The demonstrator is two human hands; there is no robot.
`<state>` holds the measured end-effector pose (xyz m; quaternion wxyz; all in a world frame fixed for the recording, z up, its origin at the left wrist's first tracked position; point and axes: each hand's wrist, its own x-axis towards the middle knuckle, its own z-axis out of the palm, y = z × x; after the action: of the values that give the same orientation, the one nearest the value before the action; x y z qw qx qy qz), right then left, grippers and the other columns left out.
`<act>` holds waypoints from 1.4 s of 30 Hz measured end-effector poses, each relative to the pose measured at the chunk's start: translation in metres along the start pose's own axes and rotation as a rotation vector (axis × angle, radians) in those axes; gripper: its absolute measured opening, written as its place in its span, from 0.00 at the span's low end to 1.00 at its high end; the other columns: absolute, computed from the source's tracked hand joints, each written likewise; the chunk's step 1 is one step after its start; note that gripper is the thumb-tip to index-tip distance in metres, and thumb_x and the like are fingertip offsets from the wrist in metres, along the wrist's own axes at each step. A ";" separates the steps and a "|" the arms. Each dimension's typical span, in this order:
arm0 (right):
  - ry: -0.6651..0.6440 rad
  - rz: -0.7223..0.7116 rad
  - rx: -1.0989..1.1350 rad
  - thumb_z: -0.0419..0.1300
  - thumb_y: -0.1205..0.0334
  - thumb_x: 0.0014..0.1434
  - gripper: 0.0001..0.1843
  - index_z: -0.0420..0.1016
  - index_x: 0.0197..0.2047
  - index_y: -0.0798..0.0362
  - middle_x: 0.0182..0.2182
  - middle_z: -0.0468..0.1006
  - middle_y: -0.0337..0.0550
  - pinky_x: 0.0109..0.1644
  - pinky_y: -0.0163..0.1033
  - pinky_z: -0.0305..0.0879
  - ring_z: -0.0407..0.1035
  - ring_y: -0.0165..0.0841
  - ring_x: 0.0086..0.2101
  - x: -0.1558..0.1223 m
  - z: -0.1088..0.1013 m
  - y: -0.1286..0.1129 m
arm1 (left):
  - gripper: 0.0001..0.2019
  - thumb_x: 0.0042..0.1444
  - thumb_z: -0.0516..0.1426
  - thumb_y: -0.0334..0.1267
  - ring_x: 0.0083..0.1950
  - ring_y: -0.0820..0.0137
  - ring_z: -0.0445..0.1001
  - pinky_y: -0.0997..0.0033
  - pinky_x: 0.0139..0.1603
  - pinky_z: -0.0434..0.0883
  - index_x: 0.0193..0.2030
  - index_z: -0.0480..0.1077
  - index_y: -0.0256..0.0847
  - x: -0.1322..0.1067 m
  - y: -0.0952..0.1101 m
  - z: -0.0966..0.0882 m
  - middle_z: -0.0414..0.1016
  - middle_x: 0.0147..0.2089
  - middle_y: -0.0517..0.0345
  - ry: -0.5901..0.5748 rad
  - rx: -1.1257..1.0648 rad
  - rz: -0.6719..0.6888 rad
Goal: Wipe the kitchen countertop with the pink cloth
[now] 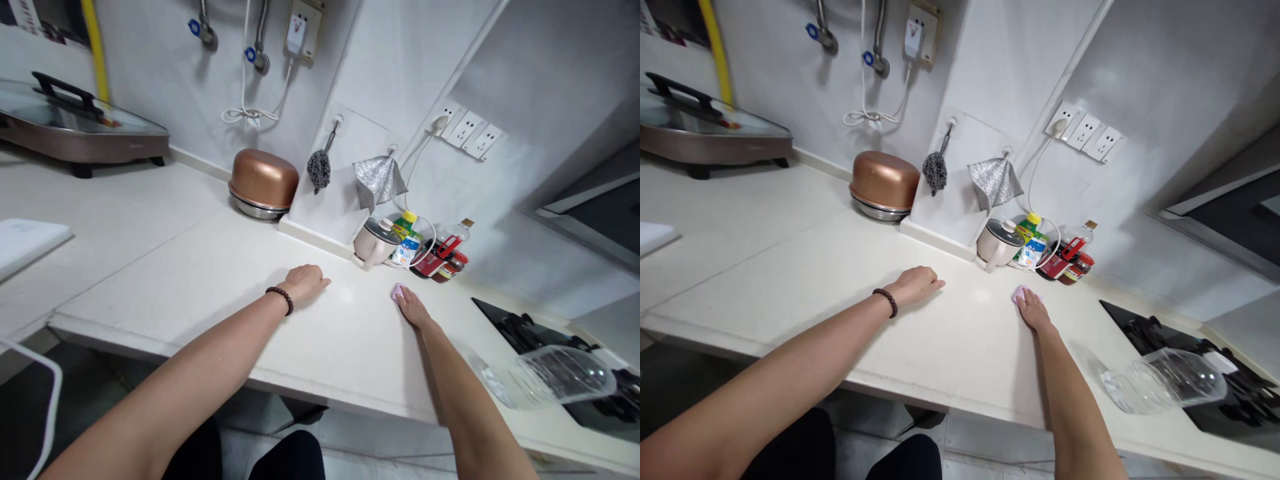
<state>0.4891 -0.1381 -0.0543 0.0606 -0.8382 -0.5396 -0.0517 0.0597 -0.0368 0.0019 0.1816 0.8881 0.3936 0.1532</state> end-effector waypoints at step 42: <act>-0.046 -0.329 0.119 0.38 0.41 0.70 0.38 0.51 0.74 0.54 0.73 0.51 0.47 0.74 0.52 0.40 0.42 0.41 0.71 0.012 0.009 -0.163 | 0.21 0.64 0.51 0.49 0.49 0.54 0.79 0.63 0.46 0.72 0.43 0.79 0.36 -0.001 0.007 -0.001 0.82 0.44 0.38 0.036 -0.031 0.037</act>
<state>0.3464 -0.0589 -0.0536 0.0883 -0.7344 -0.6729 -0.0096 0.0633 -0.0423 0.0058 0.1855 0.8892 0.3781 0.1786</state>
